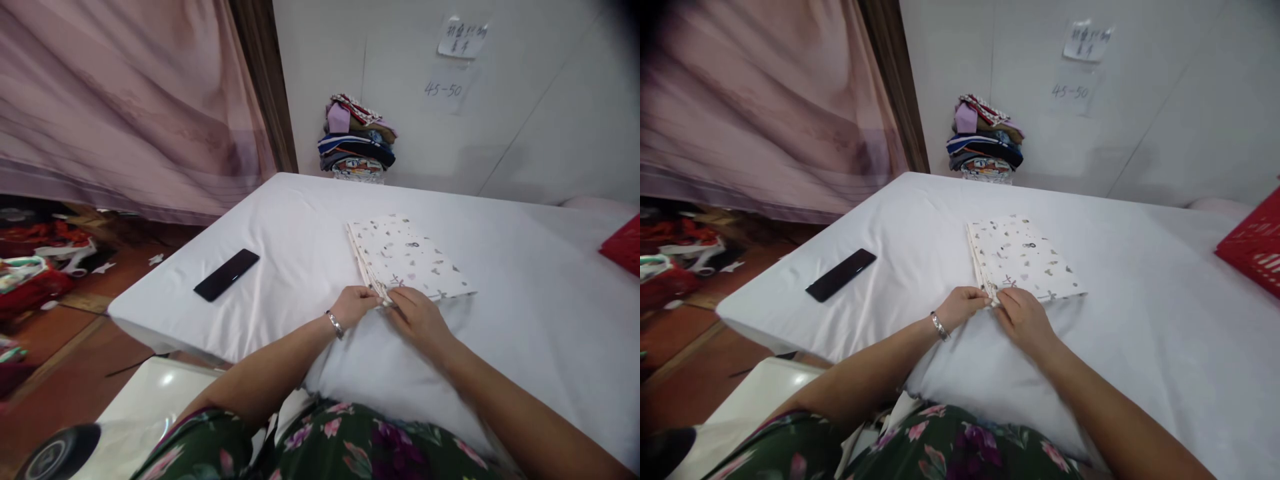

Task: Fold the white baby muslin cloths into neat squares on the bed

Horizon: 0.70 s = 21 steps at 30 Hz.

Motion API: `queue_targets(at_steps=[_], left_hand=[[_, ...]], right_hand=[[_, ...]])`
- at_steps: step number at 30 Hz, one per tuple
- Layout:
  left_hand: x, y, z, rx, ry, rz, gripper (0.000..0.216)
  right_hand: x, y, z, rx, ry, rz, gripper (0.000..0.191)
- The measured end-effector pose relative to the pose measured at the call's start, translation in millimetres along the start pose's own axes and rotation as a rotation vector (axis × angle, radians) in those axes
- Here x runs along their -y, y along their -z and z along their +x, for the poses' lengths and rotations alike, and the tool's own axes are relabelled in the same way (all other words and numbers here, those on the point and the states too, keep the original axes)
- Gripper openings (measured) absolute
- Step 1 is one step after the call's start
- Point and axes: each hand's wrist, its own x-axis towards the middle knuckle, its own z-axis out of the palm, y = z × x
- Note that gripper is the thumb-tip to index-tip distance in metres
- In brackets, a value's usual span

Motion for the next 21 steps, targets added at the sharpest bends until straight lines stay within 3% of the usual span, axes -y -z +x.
queue_targets(at_steps=[7, 10, 16, 19, 21], left_hand=[[3.3, -0.9, 0.0, -0.003, -0.05, 0.013, 0.02], [3.5, -0.3, 0.1, 0.004, -0.064, 0.05, 0.018], [2.5, -0.6, -0.6, 0.014, -0.079, 0.04, 0.013], [1.6, 0.0, -0.8, -0.004, -0.074, 0.082, 0.016], [0.3, 2.7, -1.0, -0.043, -0.101, 0.114, 0.018]], right_hand=[[2.2, 8.3, 5.6, 0.045, -0.164, 0.225, 0.022], [4.5, 6.9, 5.5, 0.0, -0.221, 0.259, 0.025], [2.8, -3.1, 0.2, 0.001, -0.038, 0.039, 0.028], [2.8, -1.4, 2.7, 0.007, -0.076, 0.084, 0.021], [3.2, 2.9, 7.2, 0.007, -0.188, 0.169, 0.019]])
